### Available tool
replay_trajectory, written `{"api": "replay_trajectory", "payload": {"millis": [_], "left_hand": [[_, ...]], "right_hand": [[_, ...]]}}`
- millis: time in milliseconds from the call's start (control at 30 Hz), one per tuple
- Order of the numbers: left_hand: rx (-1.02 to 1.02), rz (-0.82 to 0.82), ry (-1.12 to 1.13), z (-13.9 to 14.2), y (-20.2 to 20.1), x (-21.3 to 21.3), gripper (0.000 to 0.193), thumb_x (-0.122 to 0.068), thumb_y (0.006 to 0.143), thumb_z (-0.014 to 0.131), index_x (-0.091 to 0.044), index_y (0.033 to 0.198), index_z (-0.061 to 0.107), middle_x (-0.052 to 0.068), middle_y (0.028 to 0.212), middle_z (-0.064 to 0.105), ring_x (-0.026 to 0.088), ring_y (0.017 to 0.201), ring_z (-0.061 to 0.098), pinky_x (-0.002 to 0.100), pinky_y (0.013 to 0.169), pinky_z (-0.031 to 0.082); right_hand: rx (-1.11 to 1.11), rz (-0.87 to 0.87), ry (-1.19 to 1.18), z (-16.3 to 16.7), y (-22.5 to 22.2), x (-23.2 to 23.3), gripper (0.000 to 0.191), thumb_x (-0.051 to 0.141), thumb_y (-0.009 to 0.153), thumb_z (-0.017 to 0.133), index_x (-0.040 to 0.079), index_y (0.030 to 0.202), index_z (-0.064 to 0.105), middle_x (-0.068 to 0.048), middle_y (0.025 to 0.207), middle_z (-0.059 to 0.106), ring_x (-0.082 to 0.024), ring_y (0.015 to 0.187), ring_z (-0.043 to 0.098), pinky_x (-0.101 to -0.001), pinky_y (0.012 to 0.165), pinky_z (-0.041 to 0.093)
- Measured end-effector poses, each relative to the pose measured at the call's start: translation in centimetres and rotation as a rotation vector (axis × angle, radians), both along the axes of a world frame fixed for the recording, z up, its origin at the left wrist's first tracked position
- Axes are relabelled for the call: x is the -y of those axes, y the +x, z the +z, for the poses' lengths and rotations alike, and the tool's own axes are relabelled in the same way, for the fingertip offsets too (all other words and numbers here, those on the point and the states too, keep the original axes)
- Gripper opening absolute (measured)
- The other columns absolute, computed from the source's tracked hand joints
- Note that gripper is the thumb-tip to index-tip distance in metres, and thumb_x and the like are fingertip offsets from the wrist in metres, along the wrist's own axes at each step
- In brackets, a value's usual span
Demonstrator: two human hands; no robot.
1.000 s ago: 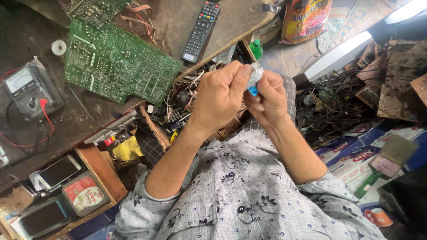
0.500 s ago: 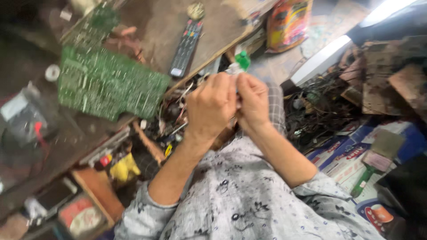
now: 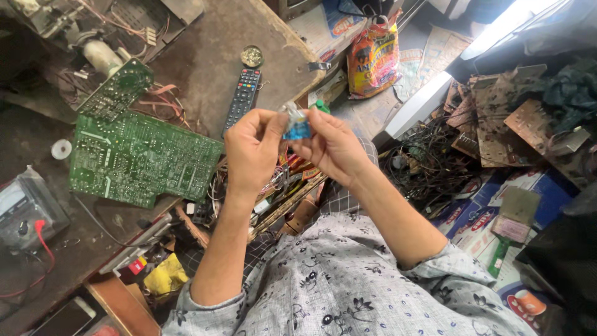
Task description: The person opens a remote control, removes the battery, and uses pliers and a screwdriver to manipulate internal components. They then wrap the remote with tape and place it on the workbench.
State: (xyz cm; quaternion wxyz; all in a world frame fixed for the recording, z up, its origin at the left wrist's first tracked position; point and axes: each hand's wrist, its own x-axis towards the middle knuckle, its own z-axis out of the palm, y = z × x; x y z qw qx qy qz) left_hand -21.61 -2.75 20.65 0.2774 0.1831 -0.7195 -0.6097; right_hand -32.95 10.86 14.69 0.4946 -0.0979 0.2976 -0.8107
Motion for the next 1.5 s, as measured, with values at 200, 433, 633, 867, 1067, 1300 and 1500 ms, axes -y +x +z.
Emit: {"api": "replay_trajectory", "payload": {"millis": [200,433,633,867,1067,1300,1500], "left_hand": [[0.109,-0.078,0.003,-0.2,1.3,0.8,0.019,-0.018,0.099,0.072,0.0,0.095,0.074,-0.003,0.076,0.071,0.0,0.068,0.06,0.019,0.059,0.05],[-0.008,-0.192,0.614,-1.6,2.6,0.6,0.024,-0.023,0.096,0.075,0.0,0.1,0.072,0.002,0.08,0.071,0.008,0.065,0.06,0.022,0.058,0.048],[-0.14,-0.239,0.835,-3.7,3.1,-0.7,0.025,-0.021,0.092,0.079,0.0,0.103,0.071,0.007,0.089,0.073,0.014,0.073,0.066,0.026,0.065,0.055],[-0.061,-0.02,0.766,-6.7,3.3,-1.0,0.018,-0.019,0.096,0.072,-0.002,0.1,0.066,0.007,0.096,0.073,0.015,0.085,0.071,0.031,0.08,0.062],[-0.008,-0.041,0.863,-7.2,2.6,-1.5,0.022,-0.023,0.099,0.066,-0.001,0.101,0.067,0.007,0.098,0.072,0.015,0.086,0.07,0.033,0.081,0.061],[-0.184,-0.123,0.981,-7.4,1.7,-2.5,0.026,-0.029,0.098,0.072,-0.003,0.101,0.068,0.006,0.099,0.071,0.016,0.089,0.067,0.035,0.085,0.058],[-0.126,-0.075,1.155,-7.8,1.2,-2.9,0.027,-0.032,0.093,0.072,-0.005,0.099,0.07,0.006,0.099,0.073,0.015,0.089,0.069,0.031,0.083,0.059]], "right_hand": [[0.145,0.286,-0.127,-1.4,0.7,-0.8,0.028,0.024,0.11,0.062,-0.001,0.123,0.063,-0.01,0.103,0.072,-0.016,0.089,0.07,-0.0265,0.079,0.06],[0.136,0.2,-0.065,-2.2,1.0,-0.9,0.02,0.008,0.1,0.071,0.002,0.12,0.068,-0.008,0.107,0.073,-0.016,0.087,0.069,-0.0254,0.078,0.058],[0.149,0.061,-0.054,-2.8,2.3,-0.3,0.019,0.005,0.099,0.068,0.003,0.118,0.07,-0.01,0.106,0.074,-0.018,0.092,0.072,-0.0282,0.079,0.059],[-0.699,-0.146,0.271,-2.2,4.0,-0.5,0.03,0.008,0.099,0.069,0.0,0.128,0.069,-0.005,0.116,0.072,-0.013,0.102,0.068,-0.0263,0.087,0.059],[-1.257,-0.463,0.376,-0.9,4.3,-0.3,0.025,0.0,0.088,0.078,0.005,0.113,0.076,-0.008,0.11,0.074,-0.015,0.092,0.071,-0.0269,0.073,0.057],[-1.405,-0.65,0.359,-1.2,4.2,-0.5,0.024,-0.003,0.083,0.08,0.005,0.106,0.077,-0.008,0.1,0.075,-0.021,0.09,0.071,-0.0298,0.075,0.057],[-1.423,-0.745,0.256,-1.8,4.1,-0.4,0.023,-0.005,0.081,0.08,0.004,0.102,0.076,-0.009,0.101,0.075,-0.023,0.092,0.07,-0.0319,0.079,0.057]]}}
